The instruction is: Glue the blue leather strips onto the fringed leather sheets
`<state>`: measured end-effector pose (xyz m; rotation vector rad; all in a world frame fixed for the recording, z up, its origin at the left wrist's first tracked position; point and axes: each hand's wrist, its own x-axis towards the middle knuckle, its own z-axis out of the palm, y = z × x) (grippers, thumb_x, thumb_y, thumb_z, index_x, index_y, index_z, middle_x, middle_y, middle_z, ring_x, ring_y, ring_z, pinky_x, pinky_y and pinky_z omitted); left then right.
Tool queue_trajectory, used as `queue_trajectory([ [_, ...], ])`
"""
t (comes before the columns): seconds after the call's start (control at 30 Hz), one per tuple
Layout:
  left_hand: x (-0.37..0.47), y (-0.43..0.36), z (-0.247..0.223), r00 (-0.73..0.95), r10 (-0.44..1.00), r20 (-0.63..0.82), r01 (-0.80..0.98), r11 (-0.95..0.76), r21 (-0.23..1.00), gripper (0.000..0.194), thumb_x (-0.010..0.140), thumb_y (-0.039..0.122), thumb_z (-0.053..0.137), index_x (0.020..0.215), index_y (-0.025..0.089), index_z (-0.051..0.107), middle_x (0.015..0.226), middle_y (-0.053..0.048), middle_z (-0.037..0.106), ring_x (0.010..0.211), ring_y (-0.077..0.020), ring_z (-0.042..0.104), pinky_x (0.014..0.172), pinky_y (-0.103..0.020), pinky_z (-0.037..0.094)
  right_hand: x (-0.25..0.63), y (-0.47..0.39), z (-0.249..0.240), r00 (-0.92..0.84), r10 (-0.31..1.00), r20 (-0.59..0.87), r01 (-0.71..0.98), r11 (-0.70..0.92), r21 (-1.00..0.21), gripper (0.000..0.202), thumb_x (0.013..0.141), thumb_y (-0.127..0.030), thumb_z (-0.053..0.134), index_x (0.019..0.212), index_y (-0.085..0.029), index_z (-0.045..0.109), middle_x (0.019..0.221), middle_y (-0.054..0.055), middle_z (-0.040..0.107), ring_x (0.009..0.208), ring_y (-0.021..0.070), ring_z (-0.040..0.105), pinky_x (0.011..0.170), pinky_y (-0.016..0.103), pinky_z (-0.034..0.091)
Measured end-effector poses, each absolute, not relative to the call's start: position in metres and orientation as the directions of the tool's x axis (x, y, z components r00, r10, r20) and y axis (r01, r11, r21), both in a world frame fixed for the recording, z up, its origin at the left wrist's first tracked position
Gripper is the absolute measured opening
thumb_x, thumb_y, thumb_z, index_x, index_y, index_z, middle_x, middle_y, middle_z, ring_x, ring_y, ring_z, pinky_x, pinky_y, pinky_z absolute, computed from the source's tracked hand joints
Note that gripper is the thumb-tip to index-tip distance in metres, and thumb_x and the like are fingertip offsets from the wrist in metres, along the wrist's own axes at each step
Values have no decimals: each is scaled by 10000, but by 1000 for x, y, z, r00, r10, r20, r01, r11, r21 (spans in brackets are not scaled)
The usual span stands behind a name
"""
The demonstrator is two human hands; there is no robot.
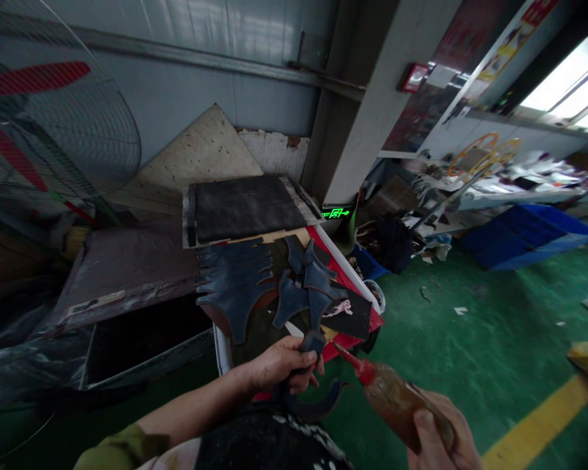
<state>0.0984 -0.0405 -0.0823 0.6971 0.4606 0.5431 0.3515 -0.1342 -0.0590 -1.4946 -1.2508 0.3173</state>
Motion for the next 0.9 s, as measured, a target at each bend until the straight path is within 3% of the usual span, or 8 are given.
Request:
queue_trajectory([
  [0.13, 101, -41, -84, 762, 612, -211, -334, 651, 682, 359, 818, 465, 649, 824, 107, 617, 411, 87, 395, 346, -59, 360, 605, -287, 429, 355, -133, -61, 294, 871, 393, 553, 180, -814, 126, 826, -285, 637, 923, -218, 680, 915, 47, 666, 851, 175, 617, 746, 285, 464],
  [0.3, 104, -40, -84, 765, 607, -217, -340, 666, 665, 361, 811, 460, 660, 810, 101, 616, 414, 84, 386, 337, -52, 338, 505, -244, 376, 351, -130, -59, 387, 824, 415, 549, 156, -821, 107, 837, -263, 623, 926, -213, 659, 906, 40, 640, 820, 158, 599, 721, 274, 461],
  [0.47, 105, -38, -85, 783, 573, -242, -288, 679, 675, 355, 806, 455, 666, 831, 103, 623, 419, 97, 347, 328, -45, 292, 435, -217, 304, 347, -126, -60, 257, 867, 427, 579, 216, -786, 128, 833, -266, 633, 944, -217, 674, 939, 52, 656, 877, 182, 609, 776, 302, 466],
  [0.67, 106, -37, -81, 757, 585, -290, -275, 689, 671, 393, 755, 486, 706, 781, 101, 635, 414, 86, 376, 330, -36, 307, 446, -218, 316, 351, -123, -63, 353, 844, 404, 549, 163, -820, 161, 842, -251, 622, 996, -215, 652, 980, 54, 632, 881, 180, 596, 770, 307, 461],
  [0.8, 108, -36, -82, 759, 573, -309, -252, 697, 672, 380, 756, 478, 706, 802, 105, 648, 430, 72, 407, 333, -40, 309, 402, -202, 257, 349, -119, -59, 218, 866, 451, 573, 261, -777, 137, 839, -235, 623, 969, -223, 663, 954, 45, 652, 893, 176, 607, 778, 292, 471],
  [0.9, 109, -35, -83, 765, 566, -306, -231, 685, 690, 410, 746, 511, 703, 805, 111, 642, 435, 73, 397, 337, -49, 321, 396, -201, 249, 349, -117, -61, 238, 881, 409, 602, 196, -774, 153, 842, -265, 626, 984, -219, 663, 962, 47, 651, 890, 177, 602, 791, 297, 464],
])
